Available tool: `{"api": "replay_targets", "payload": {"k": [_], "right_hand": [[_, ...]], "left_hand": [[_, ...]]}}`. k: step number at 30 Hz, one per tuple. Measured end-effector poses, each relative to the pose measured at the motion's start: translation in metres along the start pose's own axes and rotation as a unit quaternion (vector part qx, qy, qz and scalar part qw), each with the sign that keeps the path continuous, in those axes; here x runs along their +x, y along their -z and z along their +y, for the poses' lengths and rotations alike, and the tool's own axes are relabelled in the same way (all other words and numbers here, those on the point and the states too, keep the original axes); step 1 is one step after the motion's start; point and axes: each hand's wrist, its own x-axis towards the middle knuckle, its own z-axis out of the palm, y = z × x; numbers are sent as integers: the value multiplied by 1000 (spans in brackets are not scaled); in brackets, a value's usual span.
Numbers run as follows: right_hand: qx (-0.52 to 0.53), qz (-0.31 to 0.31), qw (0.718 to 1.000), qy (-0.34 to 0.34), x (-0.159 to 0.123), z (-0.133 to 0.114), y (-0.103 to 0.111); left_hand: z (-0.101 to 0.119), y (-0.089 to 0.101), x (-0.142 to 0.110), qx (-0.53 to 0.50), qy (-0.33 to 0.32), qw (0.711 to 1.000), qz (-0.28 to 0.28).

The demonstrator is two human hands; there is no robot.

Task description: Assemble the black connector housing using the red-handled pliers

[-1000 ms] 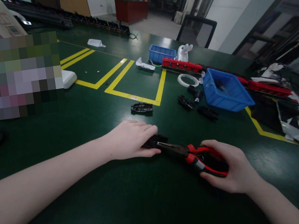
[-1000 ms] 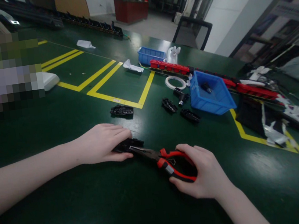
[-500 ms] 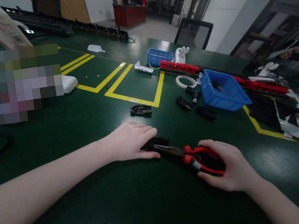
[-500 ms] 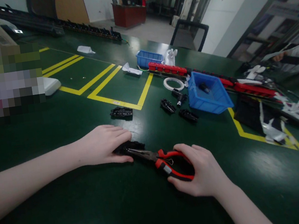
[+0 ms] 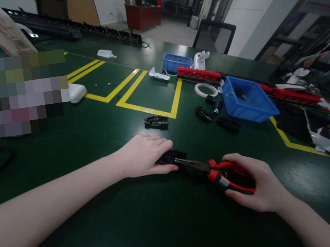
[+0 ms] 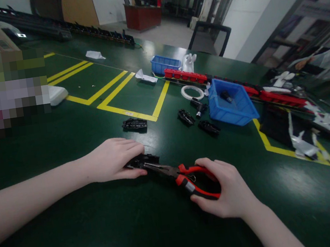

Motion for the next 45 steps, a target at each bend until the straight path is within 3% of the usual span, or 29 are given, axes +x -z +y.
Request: {"api": "replay_targets", "payload": {"k": [15, 27, 39, 45], "right_hand": [[-35, 2, 999, 25, 1, -4, -4], [90, 23, 993, -69, -1, -5, -3], [126, 30, 990, -57, 0, -19, -6], [130, 31, 989, -63, -1, -16, -4]], "left_hand": [[1, -2, 1, 12, 8, 1000, -14], [2, 4, -1, 18, 17, 1000, 1], [14, 0, -4, -63, -1, 983, 172], [9, -7, -4, -95, -45, 970, 218]]}}
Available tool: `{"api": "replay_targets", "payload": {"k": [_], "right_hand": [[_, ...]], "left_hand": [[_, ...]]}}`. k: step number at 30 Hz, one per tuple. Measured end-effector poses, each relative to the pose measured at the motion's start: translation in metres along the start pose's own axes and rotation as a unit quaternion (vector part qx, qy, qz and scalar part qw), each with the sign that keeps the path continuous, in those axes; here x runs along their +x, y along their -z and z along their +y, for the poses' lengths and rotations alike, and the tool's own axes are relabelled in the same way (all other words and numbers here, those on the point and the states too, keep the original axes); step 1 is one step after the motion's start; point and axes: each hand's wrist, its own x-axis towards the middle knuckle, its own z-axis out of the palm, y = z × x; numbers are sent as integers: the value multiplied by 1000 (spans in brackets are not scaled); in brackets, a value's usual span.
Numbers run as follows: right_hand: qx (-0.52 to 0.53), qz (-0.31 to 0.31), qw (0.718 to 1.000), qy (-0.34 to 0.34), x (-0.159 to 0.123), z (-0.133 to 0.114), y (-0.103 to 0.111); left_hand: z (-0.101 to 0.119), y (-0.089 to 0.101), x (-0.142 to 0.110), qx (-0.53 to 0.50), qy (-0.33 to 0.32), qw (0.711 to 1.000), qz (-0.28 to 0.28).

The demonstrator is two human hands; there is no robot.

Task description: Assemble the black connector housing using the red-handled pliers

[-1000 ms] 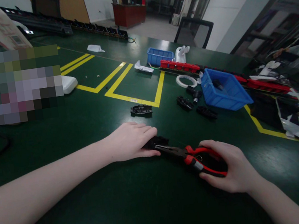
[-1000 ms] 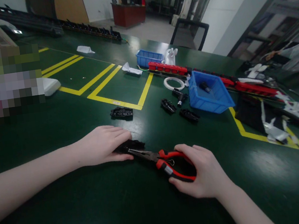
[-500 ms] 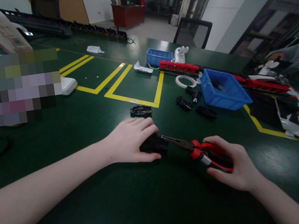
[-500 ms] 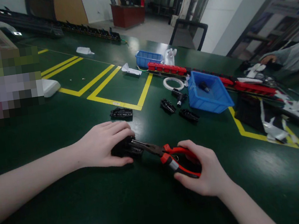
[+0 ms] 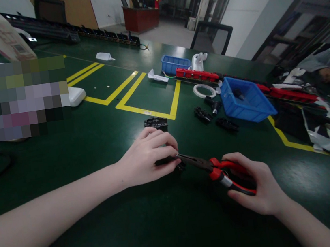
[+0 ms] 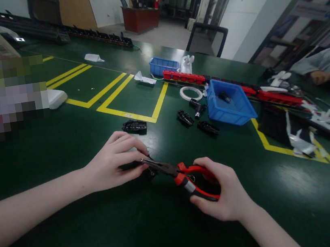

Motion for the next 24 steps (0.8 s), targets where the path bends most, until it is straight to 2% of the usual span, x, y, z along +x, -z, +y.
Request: {"api": "replay_targets", "payload": {"k": [9, 19, 21, 24], "right_hand": [[-9, -4, 1000, 8, 0, 8, 2], [-31, 26, 999, 1, -1, 4, -2], [-35, 28, 999, 0, -1, 6, -2], [-30, 16, 999, 10, 0, 8, 1]], "left_hand": [[-6, 3, -2, 18, -37, 999, -18], [-5, 1, 2, 9, -12, 998, -59], [-5, 5, 2, -4, 2, 998, -66], [-8, 22, 3, -12, 34, 998, -41]]}}
